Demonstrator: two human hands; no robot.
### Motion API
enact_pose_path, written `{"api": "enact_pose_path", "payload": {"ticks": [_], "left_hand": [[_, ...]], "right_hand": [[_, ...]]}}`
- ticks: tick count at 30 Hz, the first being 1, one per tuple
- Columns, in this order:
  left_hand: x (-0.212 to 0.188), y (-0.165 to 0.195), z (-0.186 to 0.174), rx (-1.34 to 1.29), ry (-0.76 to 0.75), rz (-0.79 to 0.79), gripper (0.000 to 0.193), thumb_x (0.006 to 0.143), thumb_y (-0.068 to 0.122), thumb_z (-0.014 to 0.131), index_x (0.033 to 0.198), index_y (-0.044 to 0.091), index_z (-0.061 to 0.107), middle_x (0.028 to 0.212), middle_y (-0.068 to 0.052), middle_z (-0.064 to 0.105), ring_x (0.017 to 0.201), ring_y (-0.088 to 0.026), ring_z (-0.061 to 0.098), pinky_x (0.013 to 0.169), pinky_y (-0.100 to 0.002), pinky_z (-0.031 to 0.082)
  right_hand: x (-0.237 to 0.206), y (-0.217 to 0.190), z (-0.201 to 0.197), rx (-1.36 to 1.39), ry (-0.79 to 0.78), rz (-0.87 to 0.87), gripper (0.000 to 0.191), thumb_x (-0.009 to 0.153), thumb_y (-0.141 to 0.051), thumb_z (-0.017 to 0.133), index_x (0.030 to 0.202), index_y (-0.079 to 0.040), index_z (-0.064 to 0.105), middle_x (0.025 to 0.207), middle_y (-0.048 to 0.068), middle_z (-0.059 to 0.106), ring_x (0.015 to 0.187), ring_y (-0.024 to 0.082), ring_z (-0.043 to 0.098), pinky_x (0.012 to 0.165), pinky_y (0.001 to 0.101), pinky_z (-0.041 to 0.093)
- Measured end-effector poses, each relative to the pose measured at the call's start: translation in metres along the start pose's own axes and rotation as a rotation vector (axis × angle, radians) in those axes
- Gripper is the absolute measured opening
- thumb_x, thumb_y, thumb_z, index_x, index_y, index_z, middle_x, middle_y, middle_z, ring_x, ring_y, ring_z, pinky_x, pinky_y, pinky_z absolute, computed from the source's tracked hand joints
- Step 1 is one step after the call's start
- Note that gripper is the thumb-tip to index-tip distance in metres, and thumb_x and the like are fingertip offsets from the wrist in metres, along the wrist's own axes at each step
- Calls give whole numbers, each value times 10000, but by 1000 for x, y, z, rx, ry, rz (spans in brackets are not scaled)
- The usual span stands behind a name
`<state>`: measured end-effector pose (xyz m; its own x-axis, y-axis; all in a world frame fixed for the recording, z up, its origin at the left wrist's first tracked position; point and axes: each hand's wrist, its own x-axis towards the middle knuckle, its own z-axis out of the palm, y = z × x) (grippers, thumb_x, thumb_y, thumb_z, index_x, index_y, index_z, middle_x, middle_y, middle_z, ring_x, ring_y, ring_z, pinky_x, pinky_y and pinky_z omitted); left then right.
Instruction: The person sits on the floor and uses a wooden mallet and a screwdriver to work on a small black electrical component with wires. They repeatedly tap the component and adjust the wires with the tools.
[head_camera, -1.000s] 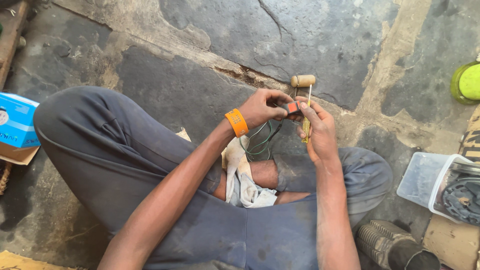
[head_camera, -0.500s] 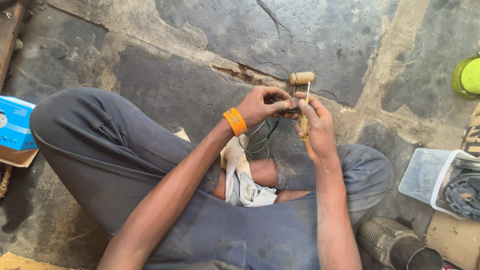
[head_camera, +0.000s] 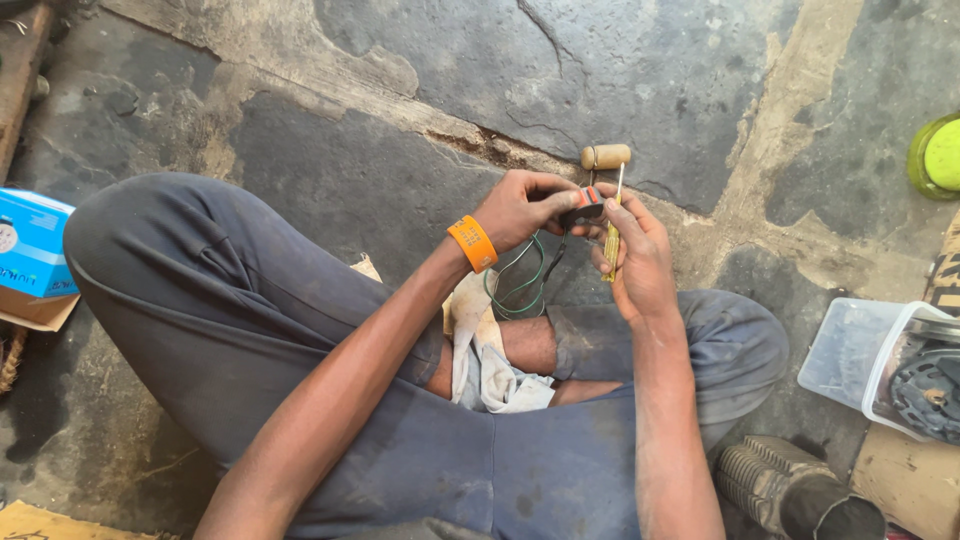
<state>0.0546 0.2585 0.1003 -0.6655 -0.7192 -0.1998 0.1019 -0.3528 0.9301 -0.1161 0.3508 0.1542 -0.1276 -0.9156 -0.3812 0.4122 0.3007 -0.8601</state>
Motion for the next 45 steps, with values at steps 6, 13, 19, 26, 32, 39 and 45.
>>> {"api": "enact_pose_path", "payload": {"ticks": [6, 13, 19, 26, 32, 39, 45], "left_hand": [[-7, 12, 4, 302, 24, 69, 413, 809, 266, 871, 1132, 20, 791, 871, -57, 664, 766, -92, 558, 674, -289, 496], [-11, 19, 6, 418, 58, 144, 439, 744, 268, 894, 1102, 46, 770, 935, -15, 722, 805, -86, 656, 734, -269, 570], [-9, 12, 6, 236, -46, 104, 437, 738, 211, 850, 1124, 47, 726, 916, -25, 759, 838, -99, 695, 767, -298, 591], [-10, 15, 7, 623, 329, 357, 339, 774, 216, 837, 1067, 61, 764, 935, -99, 734, 822, -221, 727, 749, -348, 580], [-17, 18, 10, 770, 369, 452, 276, 798, 181, 782, 1034, 44, 741, 903, -125, 628, 863, -298, 655, 788, -410, 554], [-20, 18, 7, 862, 355, 533, 266, 765, 181, 781, 961, 15, 711, 876, -147, 588, 875, -337, 622, 777, -436, 526], [-18, 20, 11, 760, 367, 425, 233, 795, 189, 774, 927, 15, 693, 872, -128, 594, 842, -306, 630, 769, -419, 533]], "right_hand": [[-2, 0, 0, -11, 26, -12, 297, 1061, -201, 577, 1290, -13, 597, 1097, 67, 704, 867, 119, 685, 497, 201, 404], [2, 7, -1, -166, 95, -64, 262, 992, -143, 641, 1209, 0, 614, 1038, 67, 728, 816, 98, 686, 470, 201, 384], [0, 5, -4, -196, 68, -68, 266, 995, -141, 628, 1236, -30, 610, 1009, 65, 717, 800, 78, 671, 465, 192, 383], [-3, 9, 10, -594, 185, -489, 217, 1051, -87, 691, 1238, 18, 663, 993, 13, 647, 856, 29, 558, 702, 195, 437], [-14, 5, 22, -896, 186, -460, 298, 1006, -68, 674, 1300, -78, 726, 777, -54, 599, 660, 26, 450, 562, 232, 383], [-16, 2, 35, -897, 141, -423, 308, 998, -43, 630, 1284, -85, 736, 748, -26, 623, 633, 26, 462, 543, 243, 395], [-15, -1, 31, -786, 176, -427, 336, 1028, -59, 617, 1354, -92, 689, 728, -34, 576, 643, 25, 506, 561, 229, 424]]}}
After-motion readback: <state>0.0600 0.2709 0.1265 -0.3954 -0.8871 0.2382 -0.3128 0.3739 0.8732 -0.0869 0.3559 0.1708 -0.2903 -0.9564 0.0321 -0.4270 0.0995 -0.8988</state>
